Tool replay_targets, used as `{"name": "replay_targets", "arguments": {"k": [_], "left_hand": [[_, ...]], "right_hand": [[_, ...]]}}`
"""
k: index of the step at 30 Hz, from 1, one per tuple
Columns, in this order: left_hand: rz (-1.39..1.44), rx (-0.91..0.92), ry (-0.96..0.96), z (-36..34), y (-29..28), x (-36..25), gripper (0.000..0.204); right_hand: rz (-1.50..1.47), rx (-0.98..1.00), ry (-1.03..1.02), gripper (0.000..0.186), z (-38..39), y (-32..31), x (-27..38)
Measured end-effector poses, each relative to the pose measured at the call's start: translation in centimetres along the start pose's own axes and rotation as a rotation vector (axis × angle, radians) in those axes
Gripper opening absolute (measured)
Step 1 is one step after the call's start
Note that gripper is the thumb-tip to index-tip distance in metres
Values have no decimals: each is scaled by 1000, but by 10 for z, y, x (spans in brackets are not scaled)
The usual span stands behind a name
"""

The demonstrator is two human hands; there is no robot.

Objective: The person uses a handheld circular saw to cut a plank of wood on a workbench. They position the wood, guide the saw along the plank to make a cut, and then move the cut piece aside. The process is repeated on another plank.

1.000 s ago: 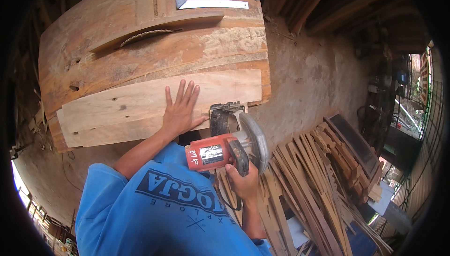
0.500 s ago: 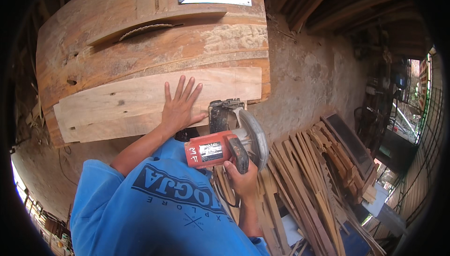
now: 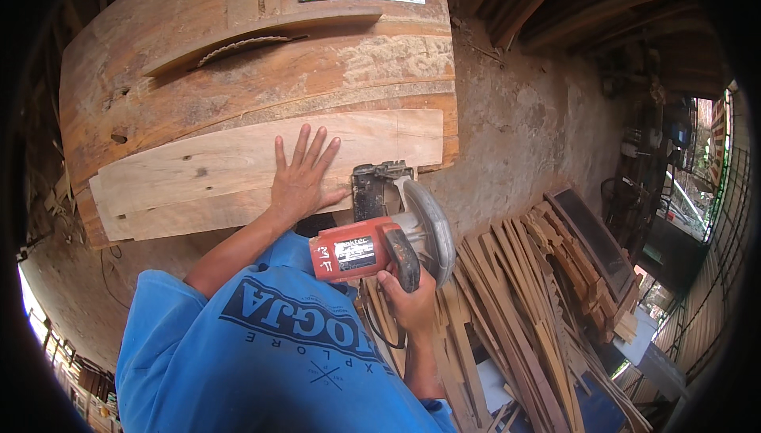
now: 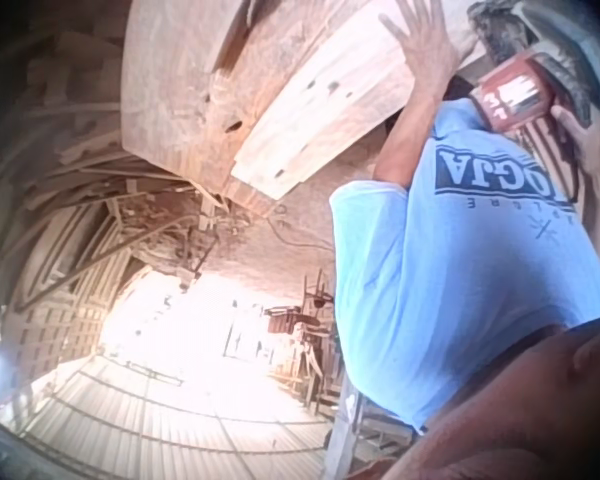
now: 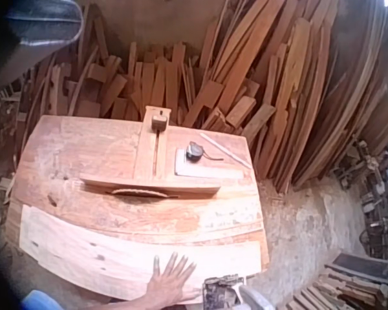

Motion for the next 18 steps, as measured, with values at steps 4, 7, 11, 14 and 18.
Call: {"name": "replay_targets", "arguments": {"k": [4,7,11,14,18], "left_hand": [[-4,17,-6,1,2,0,111],[3,23,-12,0,3,1,111],[24,28,-17,0,4,1,111],[42,74,-23,3,5,-2,112],[15,39,-17,5,1,-4,112]], "right_hand": [[8,2,-9,19,-1,0,2],[2,1,8,18,-2,0,1],[-10,0,-12,18,-2,1,2],[-31,-2,-10,18,2,2,0],[-44,2,-20,18,4,2,1]]}}
Point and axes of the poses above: each hand's wrist, its own z-axis away from the middle knuckle, its own y-axis out of the palm, x = y × z, the point moved 5 cm from there along -z, towards the middle knuckle, and after that the axes turned 11 degrees about y, right-handed, at the moved point
